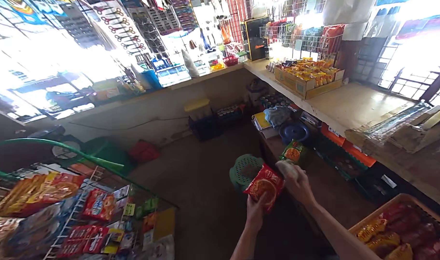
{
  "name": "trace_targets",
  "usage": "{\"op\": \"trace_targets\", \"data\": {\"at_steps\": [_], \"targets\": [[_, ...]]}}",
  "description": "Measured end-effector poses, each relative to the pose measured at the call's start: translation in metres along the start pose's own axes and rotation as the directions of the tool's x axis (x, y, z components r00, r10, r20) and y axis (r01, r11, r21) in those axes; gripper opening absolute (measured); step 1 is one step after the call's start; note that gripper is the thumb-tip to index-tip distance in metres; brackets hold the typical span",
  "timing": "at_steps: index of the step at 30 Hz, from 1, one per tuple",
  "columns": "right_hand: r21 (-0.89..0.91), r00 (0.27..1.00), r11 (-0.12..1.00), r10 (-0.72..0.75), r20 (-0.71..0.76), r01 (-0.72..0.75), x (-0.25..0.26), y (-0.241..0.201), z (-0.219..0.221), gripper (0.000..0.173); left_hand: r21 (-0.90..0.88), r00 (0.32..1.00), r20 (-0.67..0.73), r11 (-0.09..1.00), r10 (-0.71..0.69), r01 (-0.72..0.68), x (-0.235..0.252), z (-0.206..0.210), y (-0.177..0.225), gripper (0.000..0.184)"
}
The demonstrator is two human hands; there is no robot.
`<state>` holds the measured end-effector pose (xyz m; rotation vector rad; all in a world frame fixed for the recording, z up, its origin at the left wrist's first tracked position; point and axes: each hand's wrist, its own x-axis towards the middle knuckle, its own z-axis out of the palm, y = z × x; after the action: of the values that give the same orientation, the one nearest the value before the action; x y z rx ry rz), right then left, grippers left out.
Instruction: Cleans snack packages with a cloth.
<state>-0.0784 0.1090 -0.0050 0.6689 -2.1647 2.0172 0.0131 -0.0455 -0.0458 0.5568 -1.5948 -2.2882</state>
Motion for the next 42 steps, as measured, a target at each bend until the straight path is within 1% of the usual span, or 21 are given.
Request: {"op": "trace_targets", "data": {"at_steps": [2, 3, 5, 7, 10, 12, 14, 16, 18, 19, 21, 23, 25, 27, 30, 32, 34, 36, 37, 40, 42], "targets": [[-0.14, 0.931, 0.967, -0.156, 0.331, 0.212, -0.013, -0.013, 0.019, 0.041, 0.026, 0.998, 0.059, 1.0, -0.003, 0.002, -0.005, 0.006, -0.002, 0.057], [-0.21, 0.86, 0.914, -0.223, 0.459, 0.348, -0.016, -0.011, 0.03, 0.038, 0.075, 0.997, 0.077, 0.997, -0.001, -0.005, -0.01, 0.008, -0.002, 0.047], [-0.253, 0.77, 0.83, -0.289, 0.569, 0.498, -0.006, 0.003, 0.044, 0.035, 0.173, 0.991, 0.136, 0.985, -0.016, -0.008, -0.016, 0.005, 0.002, 0.037], [-0.262, 0.815, 0.875, -0.219, 0.536, 0.407, 0.018, 0.016, 0.041, 0.034, 0.187, 0.989, 0.15, 0.982, -0.001, -0.028, -0.013, 0.002, 0.004, 0.044], [-0.336, 0.935, 0.937, 0.033, 0.353, 0.094, 0.053, 0.035, 0.016, 0.041, 0.11, 0.997, 0.073, 0.993, -0.039, 0.031, -0.023, -0.006, 0.013, 0.057], [-0.318, 0.98, 0.947, 0.019, 0.198, 0.046, 0.053, 0.036, 0.006, 0.04, 0.068, 0.999, -0.021, 0.997, -0.039, 0.04, -0.023, -0.012, 0.024, 0.056], [-0.237, 0.974, 0.958, -0.12, 0.19, 0.164, 0.031, 0.02, 0.009, 0.034, 0.034, 0.998, -0.058, 0.999, -0.033, 0.035, -0.018, -0.012, 0.026, 0.053], [-0.184, 0.896, 0.903, -0.321, 0.307, 0.387, -0.001, 0.012, 0.022, 0.037, -0.018, 0.998, -0.052, 0.999, -0.033, 0.032, -0.016, 0.0, 0.025, 0.042], [-0.254, 0.828, 0.803, -0.451, 0.334, 0.539, -0.019, 0.027, 0.026, 0.043, -0.046, 0.998, -0.045, 0.998, -0.046, 0.044, -0.017, 0.019, 0.024, 0.033], [-0.281, 0.861, 0.819, -0.436, 0.263, 0.5, -0.021, 0.038, 0.017, 0.044, -0.059, 0.998, -0.029, 0.997, -0.053, 0.051, -0.018, 0.027, 0.022, 0.034], [-0.241, 0.988, 0.958, -0.15, 0.033, 0.154, -0.02, 0.054, -0.016, 0.041, -0.094, 0.998, 0.008, 0.993, -0.064, 0.065, -0.021, 0.041, 0.019, 0.04], [0.015, 0.965, 0.972, 0.235, -0.112, -0.235, -0.023, 0.055, -0.057, 0.043, -0.125, 0.994, 0.073, 0.989, -0.076, 0.085, -0.025, 0.054, 0.015, 0.04], [0.351, 0.926, 0.867, 0.378, -0.002, -0.353, -0.041, 0.04, -0.091, 0.053, -0.132, 0.977, 0.19, 0.983, -0.1, 0.127, -0.029, 0.069, 0.008, 0.038], [0.483, 0.933, 0.812, 0.359, 0.029, -0.328, -0.063, 0.024, -0.106, 0.065, -0.107, 0.913, 0.381, 0.974, -0.147, 0.201, -0.029, 0.077, -0.002, 0.039], [0.486, 0.937, 0.843, 0.327, -0.125, -0.23, -0.09, 0.012, -0.131, 0.047, 0.01, 0.714, 0.655, 0.948, -0.246, 0.318, -0.016, 0.077, -0.012, 0.077], [0.419, 0.919, 0.878, 0.338, -0.202, -0.231, -0.108, 0.006, -0.151, 0.041, 0.187, 0.586, 0.748, 0.946, -0.312, 0.265, -0.006, 0.087, -0.012, 0.088], [0.36, 0.898, 0.905, 0.338, -0.283, -0.228, -0.127, -0.003, -0.168, 0.038, 0.371, 0.543, 0.757, 0.923, -0.364, 0.1, -0.009, 0.112, -0.013, 0.084], [0.293, 0.826, 0.939, 0.305, -0.474, -0.179, -0.149, -0.008, -0.188, 0.038, 0.464, 0.518, 0.764, 0.886, -0.384, -0.027, -0.023, 0.142, -0.018, 0.069], [0.257, 0.749, 0.956, 0.276, -0.603, -0.145, -0.161, -0.01, -0.201, 0.039, 0.478, 0.506, 0.771, 0.877, -0.386, -0.059, -0.03, 0.155, -0.022, 0.067], [0.229, 0.411, 0.963, 0.269, -0.871, -0.144, -0.208, -0.028, -0.255, 0.042, 0.498, 0.504, 0.769, 0.863, -0.393, -0.087, -0.051, 0.193, -0.039, 0.064], [0.187, 0.33, 0.955, 0.257, -0.908, -0.231, -0.245, -0.041, -0.287, 0.034, 0.52, 0.504, 0.769, 0.843, -0.392, -0.137, -0.061, 0.214, -0.054, 0.064]]}}
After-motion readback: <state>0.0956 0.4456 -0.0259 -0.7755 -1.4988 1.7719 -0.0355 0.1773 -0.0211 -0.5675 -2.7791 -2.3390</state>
